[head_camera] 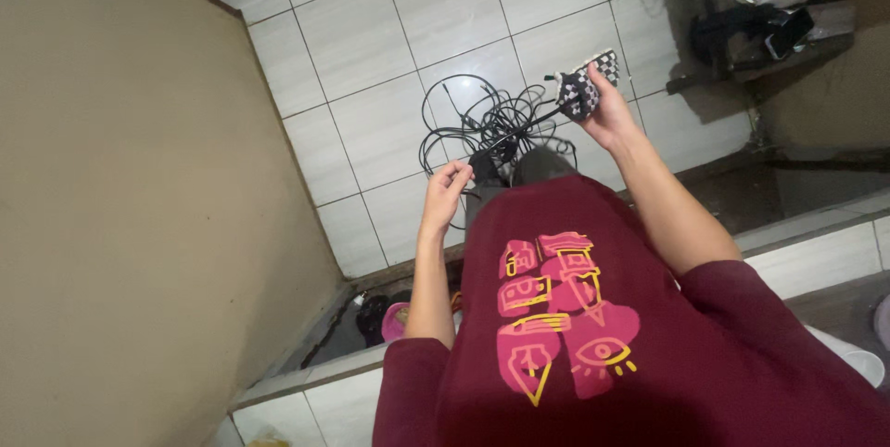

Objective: The person uses a checkered cloth to wipe a tangled black electrical cord lying on a tiled floor. The person repeatedly rubs the cloth against the cord and the floor surface in a small area, occasionally lifting and repositioning the cord.

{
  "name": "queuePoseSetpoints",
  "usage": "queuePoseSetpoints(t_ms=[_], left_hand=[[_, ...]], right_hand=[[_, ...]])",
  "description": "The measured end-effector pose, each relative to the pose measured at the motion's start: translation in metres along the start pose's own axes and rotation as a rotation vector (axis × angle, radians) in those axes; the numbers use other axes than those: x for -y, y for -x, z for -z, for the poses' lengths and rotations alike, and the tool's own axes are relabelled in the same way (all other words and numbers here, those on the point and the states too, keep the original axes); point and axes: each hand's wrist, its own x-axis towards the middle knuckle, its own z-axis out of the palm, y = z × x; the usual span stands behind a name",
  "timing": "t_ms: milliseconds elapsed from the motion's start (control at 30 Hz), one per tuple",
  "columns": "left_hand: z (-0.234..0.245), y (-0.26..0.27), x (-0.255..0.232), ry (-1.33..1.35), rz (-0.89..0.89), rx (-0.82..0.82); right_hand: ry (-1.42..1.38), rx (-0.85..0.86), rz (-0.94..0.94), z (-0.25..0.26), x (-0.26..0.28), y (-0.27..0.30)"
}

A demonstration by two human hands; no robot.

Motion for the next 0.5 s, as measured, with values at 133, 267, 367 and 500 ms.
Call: queuePoseSetpoints(t_ms=[133, 267, 367, 500], left_hand=[[0.0, -0.003, 0.003, 0.031, 0.038, -0.025], [-0.001, -0.009, 0.005, 0.025, 0.007, -0.022], [-0.002, -0.016, 0.008, 0.031, 0.005, -0.021], [-0.008, -0.017, 0.018, 0.002, 0.005, 0.028]], right_hand=[[-0.007, 0.015, 0.01, -0.007, 0.006, 0.004], [0.012, -0.022, 0.008, -0.016, 0.012, 0.018], [0.001, 0.026, 0.009, -0.021, 0.011, 0.019], [-0.004, 0.016, -0.013, -0.016, -0.005, 0.013]])
